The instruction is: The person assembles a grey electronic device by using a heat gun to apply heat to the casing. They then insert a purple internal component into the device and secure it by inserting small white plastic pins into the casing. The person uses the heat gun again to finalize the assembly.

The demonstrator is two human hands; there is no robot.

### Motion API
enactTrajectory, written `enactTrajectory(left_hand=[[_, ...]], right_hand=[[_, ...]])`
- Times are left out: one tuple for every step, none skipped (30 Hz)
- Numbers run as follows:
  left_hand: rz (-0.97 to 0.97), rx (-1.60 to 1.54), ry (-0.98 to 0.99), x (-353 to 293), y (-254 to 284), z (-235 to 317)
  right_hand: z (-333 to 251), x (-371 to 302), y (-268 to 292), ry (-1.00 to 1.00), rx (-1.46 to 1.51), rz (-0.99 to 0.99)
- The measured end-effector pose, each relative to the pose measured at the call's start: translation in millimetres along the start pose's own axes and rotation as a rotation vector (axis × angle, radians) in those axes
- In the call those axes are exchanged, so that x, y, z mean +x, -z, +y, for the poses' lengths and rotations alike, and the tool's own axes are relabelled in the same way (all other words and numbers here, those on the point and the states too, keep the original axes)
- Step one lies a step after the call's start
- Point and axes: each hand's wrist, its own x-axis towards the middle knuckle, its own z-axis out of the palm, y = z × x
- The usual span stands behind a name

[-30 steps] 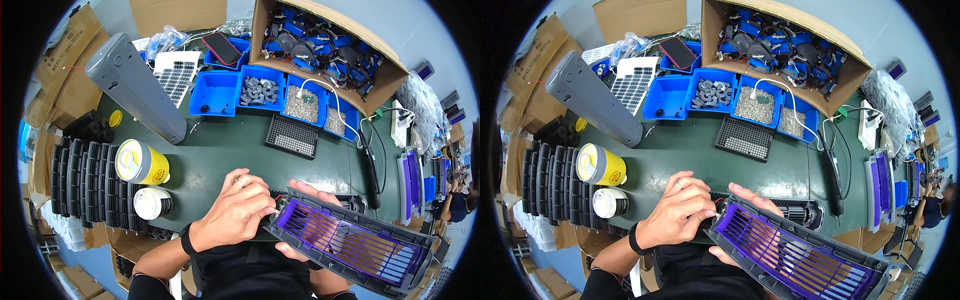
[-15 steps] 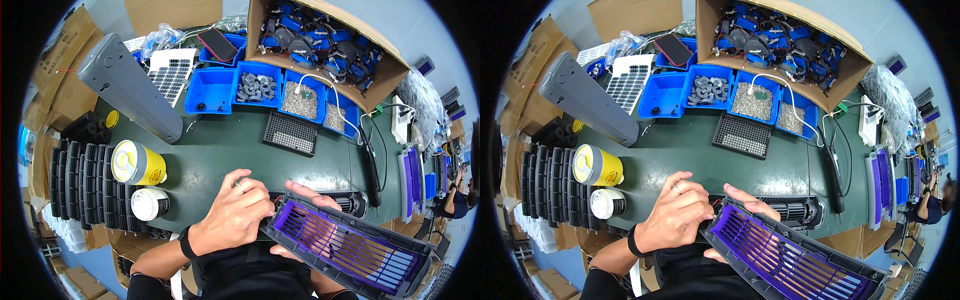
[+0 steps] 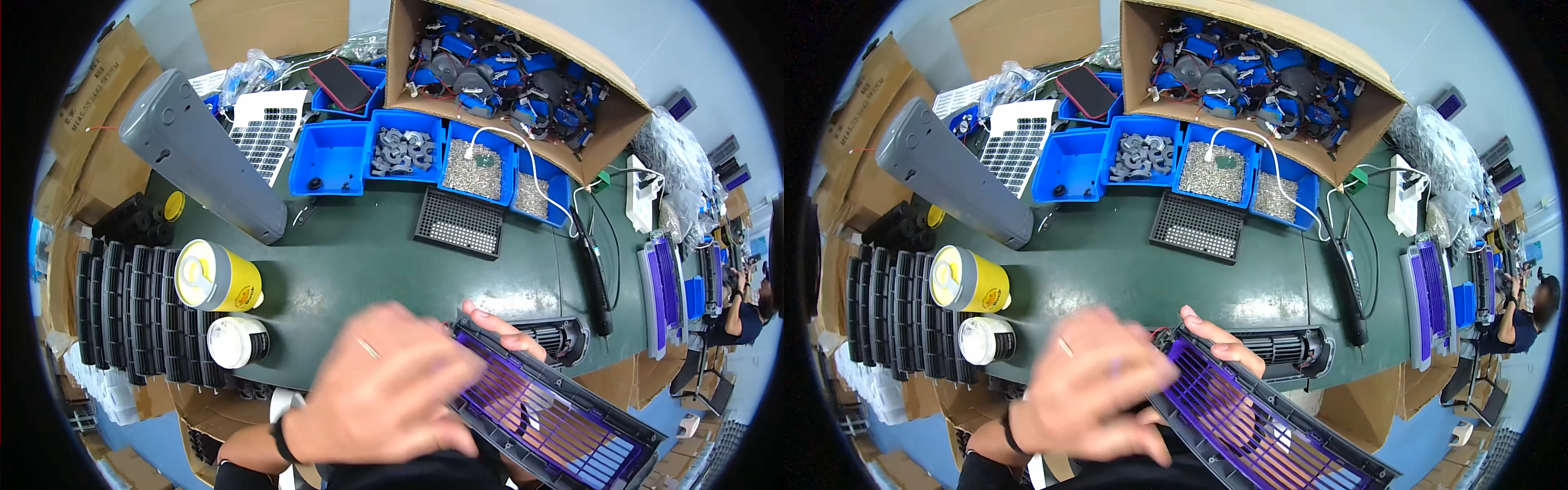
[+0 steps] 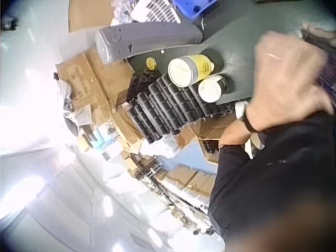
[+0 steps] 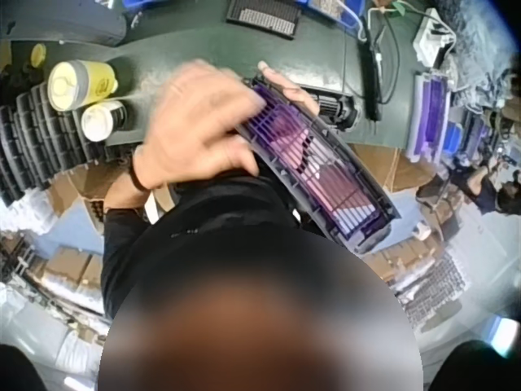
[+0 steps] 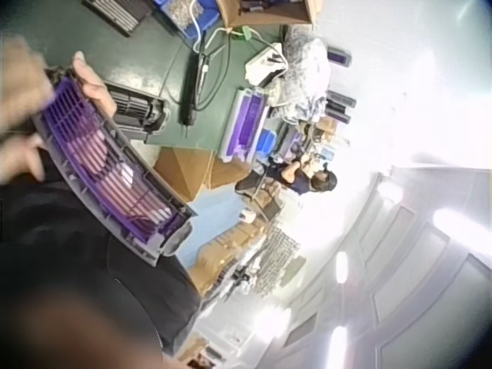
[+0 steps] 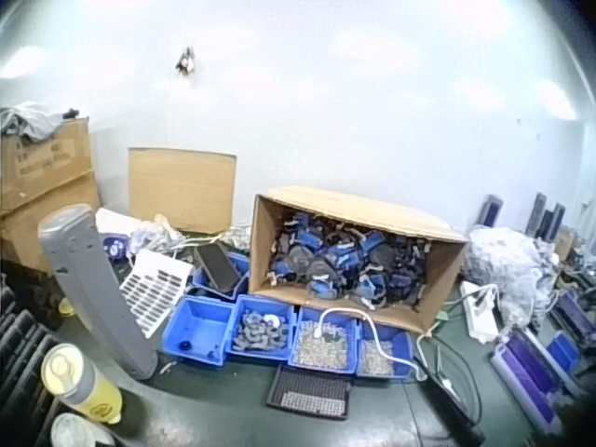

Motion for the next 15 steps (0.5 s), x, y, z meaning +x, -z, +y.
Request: enactTrajectory(left_hand=[[0.089, -0.020, -0.137, -6, -29, 13], [0.184, -0.001, -0.255, -17, -59, 26], [0.203, 0.014, -0.324, -20, -69, 29], [0.226, 0.031, -0.392, -23, -78, 32], [0.067, -0.041, -0.328, -16, -53, 46], [0.110, -0.066, -0.333, -11, -47, 51], [0.126, -0.090, -0.320, -16, -51, 52], [0.150, -0.112, -0.290, -28, -54, 57], [0.057, -0.139, -0.299, -26, -40, 57], [-0.040, -0.168, -0.307, -23, -26, 59], [-0.046, -0.186, -0.311, -30, -30, 62], [-0.053, -0.207, -0.324, -31, -31, 66], [-0.170, -0.212, -0.339, -34, -21, 70], [-0.199, -0.232, -0.340, -37, -23, 71], [-0.249, -0.242, -0.322, -38, -22, 71]], right_hand=[[1, -4, 1, -0.029, 0.158, 0.038], [9, -11, 0, -0.059, 0.339, 0.061], [9, -13, -3, -0.025, 0.365, 0.085], [4, -15, -8, -0.046, 0.338, 0.129], [-4, -16, -3, -0.090, 0.342, 0.101], [-19, -15, 12, -0.153, 0.050, -0.045], [-30, -17, 29, -0.221, -0.223, -0.197], [-41, -10, 40, -0.106, -0.907, -0.453], [-46, -9, 53, -0.112, -1.153, -0.529], [-61, 1, 55, -0.217, -1.245, -0.603], [-76, 12, 57, -0.326, -1.335, -0.677], [-81, 16, 64, -0.395, -1.367, -0.723], [-79, 15, 74, -0.401, -1.304, -0.751], [-73, 14, 81, -0.338, -1.288, -0.771], [-69, 14, 84, -0.277, -1.271, -0.791]])
